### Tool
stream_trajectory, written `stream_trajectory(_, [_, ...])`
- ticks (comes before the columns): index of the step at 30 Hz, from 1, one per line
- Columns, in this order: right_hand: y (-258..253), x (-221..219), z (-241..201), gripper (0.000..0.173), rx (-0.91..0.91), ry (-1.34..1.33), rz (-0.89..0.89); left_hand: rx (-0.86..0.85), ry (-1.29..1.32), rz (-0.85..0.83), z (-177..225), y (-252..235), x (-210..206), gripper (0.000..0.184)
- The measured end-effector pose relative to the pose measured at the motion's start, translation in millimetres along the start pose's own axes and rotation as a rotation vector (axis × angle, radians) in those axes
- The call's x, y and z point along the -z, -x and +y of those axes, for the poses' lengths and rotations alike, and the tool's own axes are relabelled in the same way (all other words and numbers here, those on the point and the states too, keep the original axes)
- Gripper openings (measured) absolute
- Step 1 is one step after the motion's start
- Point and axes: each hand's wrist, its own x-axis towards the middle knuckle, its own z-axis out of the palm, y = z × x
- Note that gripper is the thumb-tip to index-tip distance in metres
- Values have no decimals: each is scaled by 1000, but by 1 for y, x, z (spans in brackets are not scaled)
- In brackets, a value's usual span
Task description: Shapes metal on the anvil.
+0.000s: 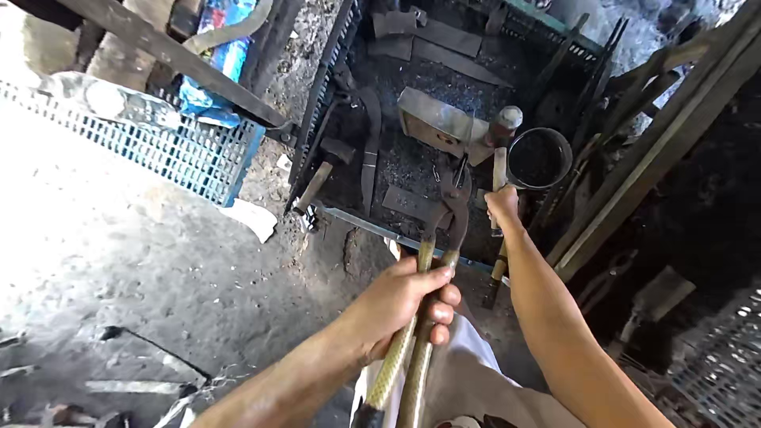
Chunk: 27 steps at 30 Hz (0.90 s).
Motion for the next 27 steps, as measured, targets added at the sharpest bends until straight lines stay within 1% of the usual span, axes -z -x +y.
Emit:
stream_trajectory(5, [5,-2,-6,42,-28,-39,10,2,18,24,15,-19,7,22])
stream_trajectory(7, [5,-5,-7,41,-36,-34,21,11,4,26,19,-22,12,21])
stream_trajectory(10, [4,-10,-8,38,-48,-21,25,14,-39,20,26,-29,27,21])
stream_trajectory(12, [4,-13,-11,38,-58,-31,37,8,-70,5,31,-44,45,18])
stream_trajectory(14, [4,-19,-12,37,-65,-63,52,8,-83,-80,35,-77,81,17])
stream_trajectory(15, [4,-22,-13,37,-64,-91,54,11,-56,-157,34,-103,110,18])
stream_trajectory(17, [10,-22,-19,38,-57,-174,35,26,57,-361,26,-161,181,21])
stream_trajectory(19, [27,-4,-39,38,-45,-250,-9,23,73,-426,19,-208,240,28])
stream_trajectory(20, [36,9,-51,34,-42,-284,-40,-9,26,-401,18,-222,261,29])
stream_trajectory(21, [47,21,-58,30,-47,-321,-73,-66,-57,-340,20,-229,275,30])
stream_trajectory(22, [60,31,-62,27,-39,-362,-99,-136,-158,-261,25,-230,281,33])
stream_trajectory(24, [89,51,-72,23,34,-426,-126,-264,-371,-56,41,-229,281,44])
stream_trajectory(26, [133,74,-81,21,126,-453,-128,-267,-668,137,55,-220,275,45])
stream_trajectory(27, [156,88,-88,20,191,-459,-110,-241,-880,252,64,-218,267,42])
